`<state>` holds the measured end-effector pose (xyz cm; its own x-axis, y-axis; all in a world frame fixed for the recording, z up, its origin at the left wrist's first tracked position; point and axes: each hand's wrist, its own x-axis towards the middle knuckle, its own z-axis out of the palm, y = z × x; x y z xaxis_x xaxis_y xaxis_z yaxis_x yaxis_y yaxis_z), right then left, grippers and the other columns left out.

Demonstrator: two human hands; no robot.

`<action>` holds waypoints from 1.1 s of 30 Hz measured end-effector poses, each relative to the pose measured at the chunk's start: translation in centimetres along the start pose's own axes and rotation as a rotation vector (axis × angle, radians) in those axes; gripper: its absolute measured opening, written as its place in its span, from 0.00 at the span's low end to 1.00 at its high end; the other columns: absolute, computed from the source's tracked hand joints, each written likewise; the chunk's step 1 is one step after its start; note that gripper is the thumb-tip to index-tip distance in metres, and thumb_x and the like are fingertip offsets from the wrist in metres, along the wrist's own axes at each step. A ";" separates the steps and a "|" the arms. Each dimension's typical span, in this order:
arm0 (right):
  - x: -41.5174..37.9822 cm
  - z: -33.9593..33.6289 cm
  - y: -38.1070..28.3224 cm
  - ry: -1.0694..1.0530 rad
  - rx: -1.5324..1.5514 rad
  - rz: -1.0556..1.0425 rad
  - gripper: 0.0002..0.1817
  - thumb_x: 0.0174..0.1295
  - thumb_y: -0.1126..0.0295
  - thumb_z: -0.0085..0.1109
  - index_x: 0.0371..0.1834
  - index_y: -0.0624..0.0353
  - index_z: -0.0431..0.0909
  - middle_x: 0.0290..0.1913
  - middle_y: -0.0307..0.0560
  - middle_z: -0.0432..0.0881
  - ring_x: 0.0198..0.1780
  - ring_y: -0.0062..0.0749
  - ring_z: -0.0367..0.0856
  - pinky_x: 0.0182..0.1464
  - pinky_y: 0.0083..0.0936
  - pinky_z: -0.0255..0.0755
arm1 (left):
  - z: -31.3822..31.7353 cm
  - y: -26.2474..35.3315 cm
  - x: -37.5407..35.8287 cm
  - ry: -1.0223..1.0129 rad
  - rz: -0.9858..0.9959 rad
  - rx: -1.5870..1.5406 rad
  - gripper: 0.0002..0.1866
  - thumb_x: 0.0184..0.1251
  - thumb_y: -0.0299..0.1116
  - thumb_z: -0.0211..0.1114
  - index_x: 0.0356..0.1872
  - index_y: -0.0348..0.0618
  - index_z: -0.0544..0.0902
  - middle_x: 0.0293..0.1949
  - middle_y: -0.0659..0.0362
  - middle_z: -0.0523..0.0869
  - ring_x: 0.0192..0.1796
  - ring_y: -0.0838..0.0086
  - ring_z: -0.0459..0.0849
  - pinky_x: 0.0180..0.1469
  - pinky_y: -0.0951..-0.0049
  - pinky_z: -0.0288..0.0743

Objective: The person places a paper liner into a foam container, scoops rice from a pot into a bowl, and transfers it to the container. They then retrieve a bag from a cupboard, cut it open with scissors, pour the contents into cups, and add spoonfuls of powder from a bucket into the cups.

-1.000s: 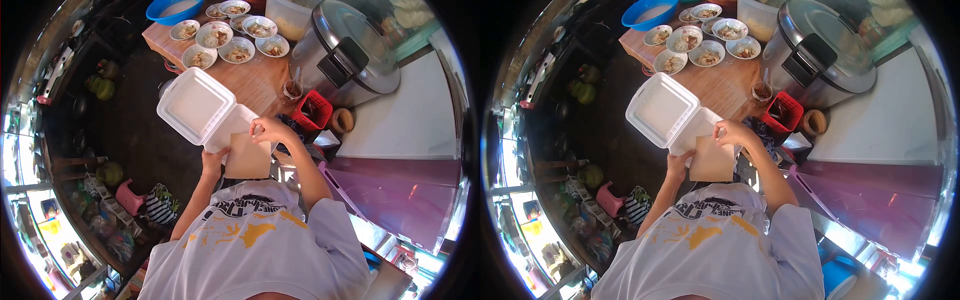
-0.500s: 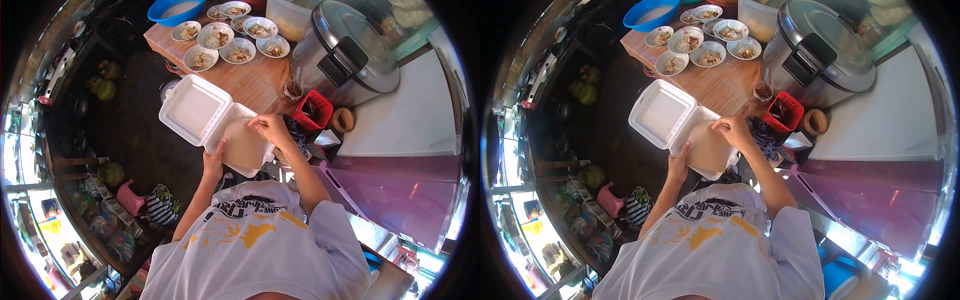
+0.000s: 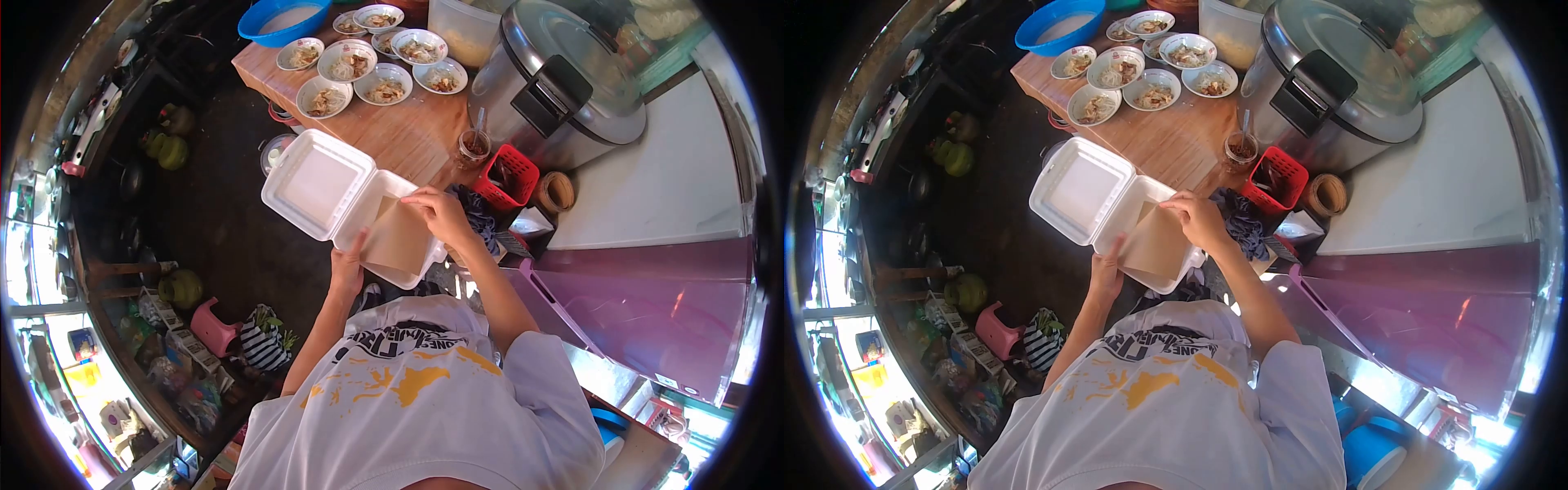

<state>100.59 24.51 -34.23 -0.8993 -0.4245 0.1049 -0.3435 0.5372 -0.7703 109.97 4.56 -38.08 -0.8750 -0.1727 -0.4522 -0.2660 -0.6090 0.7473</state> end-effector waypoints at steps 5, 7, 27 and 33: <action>0.0 0.4 0.4 -0.004 0.336 0.106 0.10 0.55 0.77 0.59 0.40 0.57 0.83 0.34 0.49 0.83 0.36 0.31 0.83 0.38 0.24 0.72 | -0.5 -0.1 0.0 -0.038 -0.020 0.032 0.24 0.48 0.17 0.70 0.50 0.34 0.77 0.46 0.57 0.83 0.48 0.69 0.82 0.53 0.68 0.75; 0.5 0.2 0.5 -0.031 0.350 0.199 0.08 0.54 0.76 0.61 0.38 0.57 0.83 0.31 0.47 0.83 0.34 0.28 0.82 0.36 0.23 0.72 | -0.5 -0.6 -0.2 -0.022 0.009 0.090 0.23 0.48 0.16 0.69 0.50 0.35 0.78 0.46 0.57 0.83 0.47 0.69 0.82 0.53 0.67 0.76; 0.3 0.5 -1.9 -0.109 -0.253 -0.034 0.08 0.53 0.78 0.57 0.33 0.54 0.84 0.36 0.44 0.81 0.40 0.45 0.81 0.40 0.35 0.73 | -0.8 -1.5 -0.2 0.204 0.117 0.105 0.22 0.51 0.15 0.63 0.52 0.35 0.75 0.44 0.56 0.83 0.46 0.70 0.81 0.51 0.69 0.75; 1.2 0.1 -0.7 -0.041 -0.174 -0.164 0.09 0.52 0.81 0.55 0.33 0.59 0.83 0.33 0.51 0.80 0.38 0.49 0.80 0.39 0.36 0.72 | -0.4 -2.6 0.7 0.235 0.240 0.082 0.14 0.56 0.19 0.62 0.46 0.34 0.79 0.40 0.58 0.84 0.42 0.73 0.81 0.47 0.71 0.74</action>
<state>99.79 23.49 -33.63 -0.8169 -0.5441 0.1911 -0.5287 0.5743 -0.6250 110.18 5.71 -40.54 -0.8019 -0.4833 -0.3513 -0.1038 -0.4663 0.8785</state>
